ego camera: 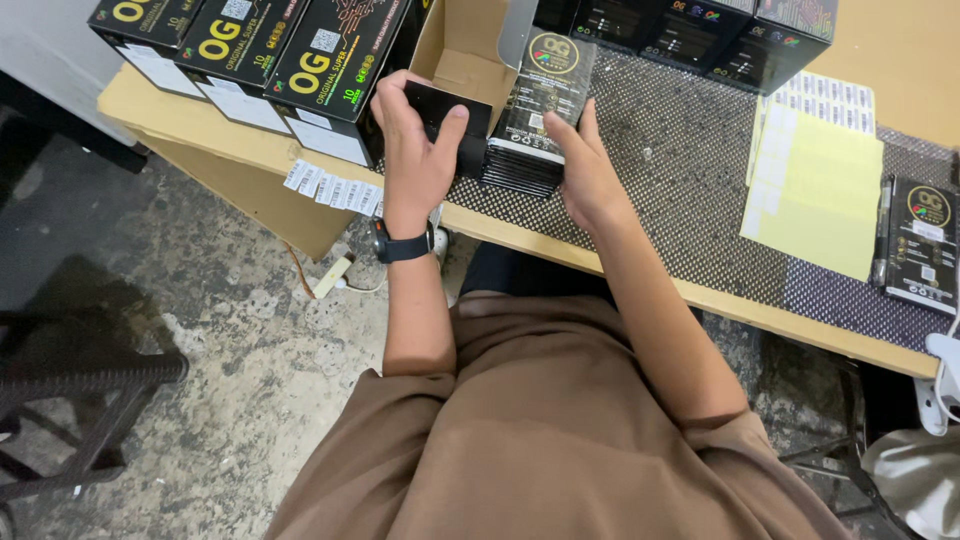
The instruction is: The person prepares a smartphone screen component by cleaning it with a cloth, applying a protective film, and placing it into a branded retail box before stacking the box with others on a table.
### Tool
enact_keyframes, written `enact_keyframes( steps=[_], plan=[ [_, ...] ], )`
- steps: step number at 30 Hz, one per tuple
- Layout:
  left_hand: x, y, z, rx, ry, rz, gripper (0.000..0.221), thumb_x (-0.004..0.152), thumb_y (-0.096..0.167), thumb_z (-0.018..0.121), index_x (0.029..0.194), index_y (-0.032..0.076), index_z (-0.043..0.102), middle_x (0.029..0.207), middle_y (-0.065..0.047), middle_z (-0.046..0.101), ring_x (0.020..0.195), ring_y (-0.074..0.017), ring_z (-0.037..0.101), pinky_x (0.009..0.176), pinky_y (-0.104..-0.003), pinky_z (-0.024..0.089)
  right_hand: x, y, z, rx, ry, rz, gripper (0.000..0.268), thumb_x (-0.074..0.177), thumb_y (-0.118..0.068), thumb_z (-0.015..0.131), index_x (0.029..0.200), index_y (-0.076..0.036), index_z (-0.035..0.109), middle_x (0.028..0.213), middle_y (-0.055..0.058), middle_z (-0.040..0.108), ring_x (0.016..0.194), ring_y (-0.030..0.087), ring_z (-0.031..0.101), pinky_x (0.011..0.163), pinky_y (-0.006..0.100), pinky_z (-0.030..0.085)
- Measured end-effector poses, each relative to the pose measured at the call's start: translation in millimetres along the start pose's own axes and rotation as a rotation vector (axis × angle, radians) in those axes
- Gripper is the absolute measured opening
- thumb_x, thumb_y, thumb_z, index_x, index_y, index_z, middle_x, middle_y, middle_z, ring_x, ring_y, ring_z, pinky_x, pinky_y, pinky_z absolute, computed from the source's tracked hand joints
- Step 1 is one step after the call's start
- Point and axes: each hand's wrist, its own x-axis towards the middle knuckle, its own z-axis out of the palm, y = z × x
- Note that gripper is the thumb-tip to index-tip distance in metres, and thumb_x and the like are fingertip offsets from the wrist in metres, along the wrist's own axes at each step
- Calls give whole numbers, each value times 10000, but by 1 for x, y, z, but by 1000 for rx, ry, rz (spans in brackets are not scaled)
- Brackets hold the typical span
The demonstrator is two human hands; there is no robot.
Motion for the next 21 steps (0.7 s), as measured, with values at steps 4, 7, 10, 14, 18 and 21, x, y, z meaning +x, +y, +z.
enact_keyframes(
  steps=[4,7,10,14,18,21],
  plan=[
    [-3,3,2,40,43,54,370,974,257,617,1205,72,396,1190,-131,431,1147,-318,432,1024,-464,377,15,15,-8,-187,-19,-240,1017,995,-398,575,1607,-71,-168,1752,125,69,1609,238,147,1268,361,140],
    [-11,19,-1,67,93,37,487,966,197,672,1336,57,387,1341,-167,425,1296,-351,439,1154,-505,354,10,13,-9,-316,-3,-265,1011,1004,-417,562,1602,-40,-161,1731,124,178,1564,230,270,1228,335,261],
    [-21,42,-5,112,168,24,623,949,142,724,1456,76,369,1472,-180,407,1427,-359,400,1242,-550,350,2,9,-22,-323,10,-309,684,973,-323,593,1484,-64,220,1513,81,490,1346,187,516,1104,307,421],
    [-33,84,-4,52,415,236,436,944,138,648,1342,63,485,1370,-132,461,1368,-321,471,1241,-553,423,10,30,-76,-221,36,-404,372,920,-213,667,1258,-59,683,1127,3,732,981,81,639,880,214,476],
    [-48,95,35,-281,319,431,325,909,225,690,1124,10,576,1143,-126,565,1121,-364,578,1044,-493,432,-7,62,-120,304,121,-482,379,911,52,667,1279,-40,664,1154,130,702,1056,222,710,932,358,634],
    [-70,94,86,-464,-57,302,446,822,89,782,1244,114,642,1192,-44,640,1168,-276,620,1072,-433,490,-26,77,-151,290,240,-593,395,944,20,684,1318,-90,625,1212,89,695,1108,166,689,996,338,609]
  ],
)
